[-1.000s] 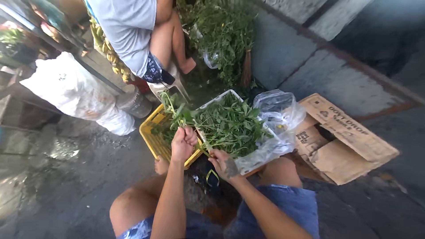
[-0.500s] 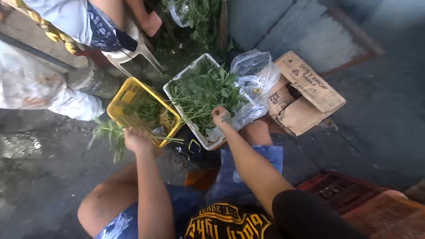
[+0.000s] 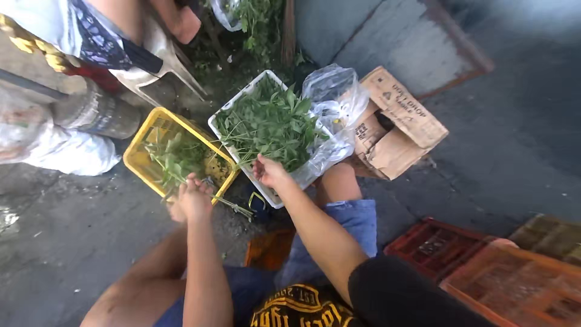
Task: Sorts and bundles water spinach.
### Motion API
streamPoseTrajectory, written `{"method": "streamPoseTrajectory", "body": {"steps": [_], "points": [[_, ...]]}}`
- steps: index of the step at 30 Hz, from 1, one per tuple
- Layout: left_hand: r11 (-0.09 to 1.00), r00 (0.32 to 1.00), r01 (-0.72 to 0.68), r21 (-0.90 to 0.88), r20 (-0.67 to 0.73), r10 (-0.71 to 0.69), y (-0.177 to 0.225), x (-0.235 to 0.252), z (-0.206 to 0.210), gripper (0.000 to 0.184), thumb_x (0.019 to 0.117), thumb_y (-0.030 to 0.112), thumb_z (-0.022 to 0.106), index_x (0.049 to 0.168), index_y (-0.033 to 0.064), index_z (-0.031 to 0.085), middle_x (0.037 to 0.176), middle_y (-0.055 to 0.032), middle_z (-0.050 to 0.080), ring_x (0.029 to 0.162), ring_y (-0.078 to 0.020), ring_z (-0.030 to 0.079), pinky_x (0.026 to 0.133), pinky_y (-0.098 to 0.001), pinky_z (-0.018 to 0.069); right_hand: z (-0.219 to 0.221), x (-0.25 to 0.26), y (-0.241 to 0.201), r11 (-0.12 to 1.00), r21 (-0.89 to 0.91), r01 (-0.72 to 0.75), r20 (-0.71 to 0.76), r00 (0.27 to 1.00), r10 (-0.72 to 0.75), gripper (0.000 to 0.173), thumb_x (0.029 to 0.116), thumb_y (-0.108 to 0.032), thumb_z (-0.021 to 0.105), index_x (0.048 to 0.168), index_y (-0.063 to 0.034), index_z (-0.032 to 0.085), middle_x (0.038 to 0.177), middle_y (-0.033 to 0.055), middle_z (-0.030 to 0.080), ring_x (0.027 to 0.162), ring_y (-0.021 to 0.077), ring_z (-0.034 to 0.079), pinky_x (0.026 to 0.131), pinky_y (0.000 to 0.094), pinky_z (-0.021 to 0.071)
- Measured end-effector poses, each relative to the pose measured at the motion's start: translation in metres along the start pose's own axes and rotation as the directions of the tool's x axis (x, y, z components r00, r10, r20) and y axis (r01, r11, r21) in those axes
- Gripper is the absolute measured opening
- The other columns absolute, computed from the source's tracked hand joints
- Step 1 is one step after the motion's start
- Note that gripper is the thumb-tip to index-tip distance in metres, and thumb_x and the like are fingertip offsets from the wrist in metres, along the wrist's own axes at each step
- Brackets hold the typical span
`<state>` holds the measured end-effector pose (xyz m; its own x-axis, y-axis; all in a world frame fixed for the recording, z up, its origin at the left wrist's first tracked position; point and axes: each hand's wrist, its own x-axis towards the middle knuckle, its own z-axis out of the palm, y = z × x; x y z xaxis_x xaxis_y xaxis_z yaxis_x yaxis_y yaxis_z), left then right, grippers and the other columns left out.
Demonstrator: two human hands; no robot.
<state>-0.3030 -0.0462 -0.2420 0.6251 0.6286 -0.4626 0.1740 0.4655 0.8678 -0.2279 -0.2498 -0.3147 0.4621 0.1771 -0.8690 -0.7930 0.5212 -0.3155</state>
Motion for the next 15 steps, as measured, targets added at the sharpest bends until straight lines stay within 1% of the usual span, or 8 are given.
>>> {"method": "streamPoseTrajectory", "body": {"steps": [2,5,6,8,9,10,12,15], "points": [[0.999,0.999,0.037,0.035,-0.011,-0.037,-0.005,-0.002,0.008,0.023,0.1125,0.019,0.033,0.107,0.0097,0.053,0.069,0.0009,0.050,0.047,-0.0092,0.044,0.044,-0.0238,0.0439,-0.003,-0.025,-0.013,0.997,-0.053,0.055,0.013,0.998,-0.054,0.034,0.1068,-0.031,0.056,0.128,-0.0051,0.054,0.093,0.0115,0.068,0.071,0.0197,0.067,0.063,0.0339,0.0582],[0.993,0.993,0.086,0.079,0.075,-0.092,-0.011,-0.010,0.022,0.027,0.1128,0.023,0.034,0.106,0.0095,0.057,0.063,0.0020,0.046,0.045,-0.0087,0.040,0.042,-0.0228,0.0402,-0.019,-0.039,-0.028,0.923,-0.349,0.163,0.022,0.986,-0.165,0.035,0.1076,-0.029,0.056,0.133,-0.0052,0.053,0.106,0.0156,0.070,0.090,0.0262,0.072,0.076,0.0419,0.0602],[0.992,0.989,0.088,0.095,0.114,-0.099,-0.011,-0.014,0.026,0.027,0.1128,0.023,0.035,0.106,0.0084,0.057,0.062,0.0021,0.045,0.044,-0.0084,0.040,0.042,-0.0223,0.0396,-0.026,-0.040,-0.032,0.847,-0.496,0.191,0.009,0.977,-0.215,0.034,0.1071,-0.028,0.056,0.131,-0.0040,0.056,0.112,0.0165,0.069,0.097,0.0272,0.070,0.082,0.0439,0.0588],[0.990,0.978,0.092,0.111,0.175,-0.111,-0.015,-0.020,0.029,0.027,0.1126,0.024,0.037,0.106,0.0082,0.059,0.062,0.0027,0.043,0.045,-0.0080,0.038,0.042,-0.0219,0.0372,-0.047,-0.037,-0.037,0.561,-0.809,0.177,-0.028,0.941,-0.337,0.036,0.1047,-0.031,0.059,0.124,-0.0013,0.066,0.122,0.0218,0.067,0.114,0.0338,0.064,0.098,0.0526,0.0518],[0.989,0.974,0.094,0.111,0.194,-0.114,-0.016,-0.023,0.030,0.027,0.1124,0.024,0.038,0.106,0.0084,0.059,0.062,0.0028,0.043,0.045,-0.0081,0.038,0.042,-0.0219,0.0368,-0.057,-0.036,-0.041,0.429,-0.893,0.133,-0.039,0.929,-0.369,0.037,0.1049,-0.032,0.058,0.124,-0.0015,0.068,0.129,0.0244,0.065,0.124,0.0382,0.060,0.105,0.0565,0.0471],[0.990,0.971,0.094,0.105,0.212,-0.114,-0.016,-0.024,0.031,0.027,0.1123,0.024,0.039,0.105,0.0083,0.059,0.061,0.0027,0.043,0.045,-0.0083,0.038,0.042,-0.0222,0.0369,-0.064,-0.037,-0.047,0.344,-0.932,0.114,-0.037,0.914,-0.403,0.037,0.1058,-0.032,0.055,0.125,-0.0026,0.068,0.131,0.0249,0.064,0.127,0.0398,0.058,0.108,0.0576,0.0448],[0.991,0.968,0.093,0.093,0.226,-0.112,-0.015,-0.028,0.037,0.023,0.1115,0.023,0.042,0.104,0.0085,0.058,0.061,0.0031,0.042,0.044,-0.0077,0.037,0.041,-0.0215,0.0366,-0.074,-0.038,-0.055,0.265,-0.945,0.189,0.033,0.867,-0.498,0.035,0.1071,-0.031,0.053,0.120,-0.0027,0.069,0.121,0.0227,0.068,0.119,0.0376,0.063,0.104,0.0568,0.0486],[0.991,0.948,0.104,0.080,0.293,-0.123,-0.019,-0.041,0.047,0.013,0.1085,0.020,0.051,0.101,0.0118,0.057,0.060,0.0037,0.039,0.046,-0.0073,0.036,0.043,-0.0218,0.0356,-0.082,-0.046,-0.057,0.317,-0.847,0.427,0.198,0.806,-0.559,0.027,0.1087,-0.021,0.051,0.120,-0.0008,0.066,0.109,0.0171,0.072,0.104,0.0291,0.070,0.096,0.0498,0.0548]]}}
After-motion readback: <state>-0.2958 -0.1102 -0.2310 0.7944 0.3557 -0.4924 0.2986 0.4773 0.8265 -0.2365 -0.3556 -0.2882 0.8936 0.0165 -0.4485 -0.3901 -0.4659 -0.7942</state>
